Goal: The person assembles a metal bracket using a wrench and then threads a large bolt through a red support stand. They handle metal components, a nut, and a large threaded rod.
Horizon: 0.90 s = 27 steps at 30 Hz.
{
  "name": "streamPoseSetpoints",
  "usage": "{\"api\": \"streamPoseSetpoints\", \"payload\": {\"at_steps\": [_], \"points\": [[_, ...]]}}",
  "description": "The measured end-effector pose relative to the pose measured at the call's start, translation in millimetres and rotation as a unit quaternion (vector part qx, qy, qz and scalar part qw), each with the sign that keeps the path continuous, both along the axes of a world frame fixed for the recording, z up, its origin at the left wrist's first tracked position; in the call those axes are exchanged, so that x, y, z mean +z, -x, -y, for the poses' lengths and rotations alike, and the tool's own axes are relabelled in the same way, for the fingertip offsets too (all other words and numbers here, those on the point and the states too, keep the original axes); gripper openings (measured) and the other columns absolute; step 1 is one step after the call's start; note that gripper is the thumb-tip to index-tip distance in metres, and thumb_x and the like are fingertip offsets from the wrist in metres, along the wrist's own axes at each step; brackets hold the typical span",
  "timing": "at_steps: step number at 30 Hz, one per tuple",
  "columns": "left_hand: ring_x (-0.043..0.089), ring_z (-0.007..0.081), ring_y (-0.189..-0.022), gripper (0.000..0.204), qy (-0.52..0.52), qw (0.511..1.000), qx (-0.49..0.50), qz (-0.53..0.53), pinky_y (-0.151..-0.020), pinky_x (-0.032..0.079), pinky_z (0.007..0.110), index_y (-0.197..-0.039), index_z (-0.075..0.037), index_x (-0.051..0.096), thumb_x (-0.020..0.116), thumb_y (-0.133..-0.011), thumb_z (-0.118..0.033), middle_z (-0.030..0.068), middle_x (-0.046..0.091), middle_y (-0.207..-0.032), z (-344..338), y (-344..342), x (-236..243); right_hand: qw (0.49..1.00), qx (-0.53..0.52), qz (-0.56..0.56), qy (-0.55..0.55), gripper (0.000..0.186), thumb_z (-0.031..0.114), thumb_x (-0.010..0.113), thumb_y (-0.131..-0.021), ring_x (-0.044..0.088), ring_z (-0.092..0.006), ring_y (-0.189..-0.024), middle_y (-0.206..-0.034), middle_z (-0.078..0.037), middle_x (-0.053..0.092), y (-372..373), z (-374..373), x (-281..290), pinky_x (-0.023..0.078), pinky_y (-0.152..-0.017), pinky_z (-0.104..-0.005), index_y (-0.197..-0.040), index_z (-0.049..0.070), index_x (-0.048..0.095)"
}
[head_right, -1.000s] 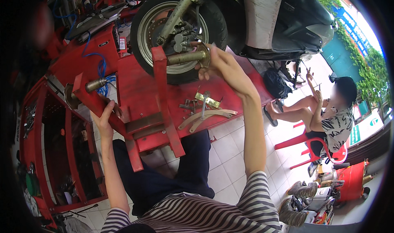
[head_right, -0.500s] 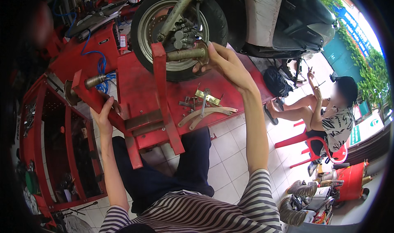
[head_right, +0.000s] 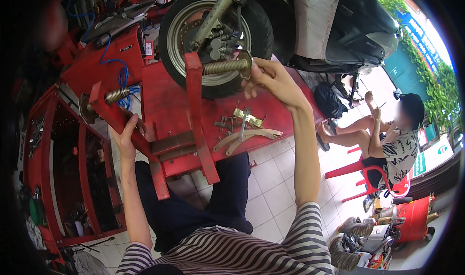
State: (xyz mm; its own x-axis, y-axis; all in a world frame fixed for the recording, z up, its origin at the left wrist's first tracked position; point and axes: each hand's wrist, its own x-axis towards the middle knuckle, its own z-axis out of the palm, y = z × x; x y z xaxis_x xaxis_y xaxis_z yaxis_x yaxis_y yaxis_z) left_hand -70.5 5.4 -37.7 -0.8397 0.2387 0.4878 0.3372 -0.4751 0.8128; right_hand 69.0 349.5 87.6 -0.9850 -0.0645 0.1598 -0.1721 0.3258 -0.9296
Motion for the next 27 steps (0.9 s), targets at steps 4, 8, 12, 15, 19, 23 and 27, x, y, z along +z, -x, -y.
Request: {"api": "streamPoseSetpoints", "payload": {"at_steps": [4, 8, 12, 15, 19, 23, 27], "points": [[0.055, 0.0139, -0.050, 0.018, 0.006, 1.000, 0.003, 0.004, -0.050, 0.044, 0.028, -0.086, -0.003, 0.050, 0.068, -0.088, -0.006, 0.0038, 0.052, -0.064, 2.9, 0.5, -0.7, 0.998, -0.021, -0.058, 0.015, 0.049, 0.043, 0.040, -0.106, 0.065, -0.0141, -0.088, -0.101, -0.009, 0.066, 9.7, 10.8, -10.6, 0.050, -0.079, -0.0270, -0.121, -0.001, 0.056], [0.055, 0.0137, -0.051, 0.018, 0.007, 1.000, 0.012, 0.002, -0.050, 0.044, 0.027, -0.087, -0.003, 0.051, 0.068, -0.088, -0.007, 0.0037, 0.052, -0.064, 2.3, -1.4, 1.1, 0.993, -0.053, -0.094, 0.044, 0.046, 0.039, 0.040, -0.107, 0.065, -0.0141, -0.089, -0.102, -0.007, 0.065, 11.6, 23.4, -13.7, 0.049, -0.078, -0.0266, -0.127, 0.000, 0.054], [0.055, 0.0138, -0.051, 0.017, 0.010, 1.000, 0.007, 0.003, -0.051, 0.044, 0.027, -0.087, -0.003, 0.051, 0.068, -0.088, -0.006, 0.0039, 0.052, -0.064, 4.0, 0.8, -1.6, 0.986, -0.086, -0.113, 0.091, 0.042, 0.036, 0.042, -0.107, 0.065, -0.0139, -0.083, -0.100, -0.006, 0.065, 11.0, 39.7, -2.9, 0.049, -0.075, -0.0256, -0.131, 0.003, 0.053], [0.055, 0.0141, -0.050, 0.017, 0.005, 1.000, 0.009, 0.010, -0.050, 0.044, 0.028, -0.087, -0.003, 0.051, 0.068, -0.088, -0.006, 0.0040, 0.052, -0.064, 0.7, -0.5, -0.7, 0.985, -0.111, -0.094, 0.090, 0.042, 0.035, 0.045, -0.106, 0.065, -0.0139, -0.077, -0.098, -0.006, 0.065, 9.3, 39.4, 5.3, 0.049, -0.070, -0.0246, -0.133, 0.004, 0.052], [0.055, 0.0145, -0.049, 0.017, 0.007, 1.000, 0.017, 0.009, -0.048, 0.044, 0.028, -0.087, -0.003, 0.051, 0.067, -0.088, -0.005, 0.0042, 0.052, -0.064, 2.2, -1.3, 0.6, 0.996, -0.033, -0.021, 0.085, 0.045, 0.035, 0.049, -0.104, 0.065, -0.0147, -0.072, -0.098, -0.007, 0.065, 11.7, 21.3, 9.7, 0.049, -0.065, -0.0233, -0.139, 0.005, 0.050], [0.054, 0.0147, -0.047, 0.017, 0.000, 1.000, 0.009, 0.021, -0.046, 0.043, 0.028, -0.087, -0.003, 0.051, 0.068, -0.088, -0.005, 0.0043, 0.052, -0.064, 1.2, -6.1, 5.8, 0.989, -0.014, -0.138, 0.054, 0.051, 0.027, 0.057, -0.101, 0.069, -0.0160, -0.080, -0.096, -0.010, 0.066, 2.4, 29.2, -4.9, 0.051, -0.067, -0.0242, -0.143, -0.001, 0.045], [0.055, 0.0135, -0.060, 0.018, 0.039, 0.997, 0.064, 0.001, -0.059, 0.046, 0.029, -0.089, -0.003, 0.050, 0.068, -0.089, -0.007, 0.0047, 0.054, -0.071, 1.7, -5.0, 0.4, 0.998, -0.005, -0.057, 0.026, 0.044, 0.032, 0.054, -0.103, 0.068, -0.0169, -0.086, -0.106, -0.011, 0.065, 2.7, 12.9, -4.0, 0.052, -0.073, -0.0264, -0.129, -0.003, 0.053]]}}
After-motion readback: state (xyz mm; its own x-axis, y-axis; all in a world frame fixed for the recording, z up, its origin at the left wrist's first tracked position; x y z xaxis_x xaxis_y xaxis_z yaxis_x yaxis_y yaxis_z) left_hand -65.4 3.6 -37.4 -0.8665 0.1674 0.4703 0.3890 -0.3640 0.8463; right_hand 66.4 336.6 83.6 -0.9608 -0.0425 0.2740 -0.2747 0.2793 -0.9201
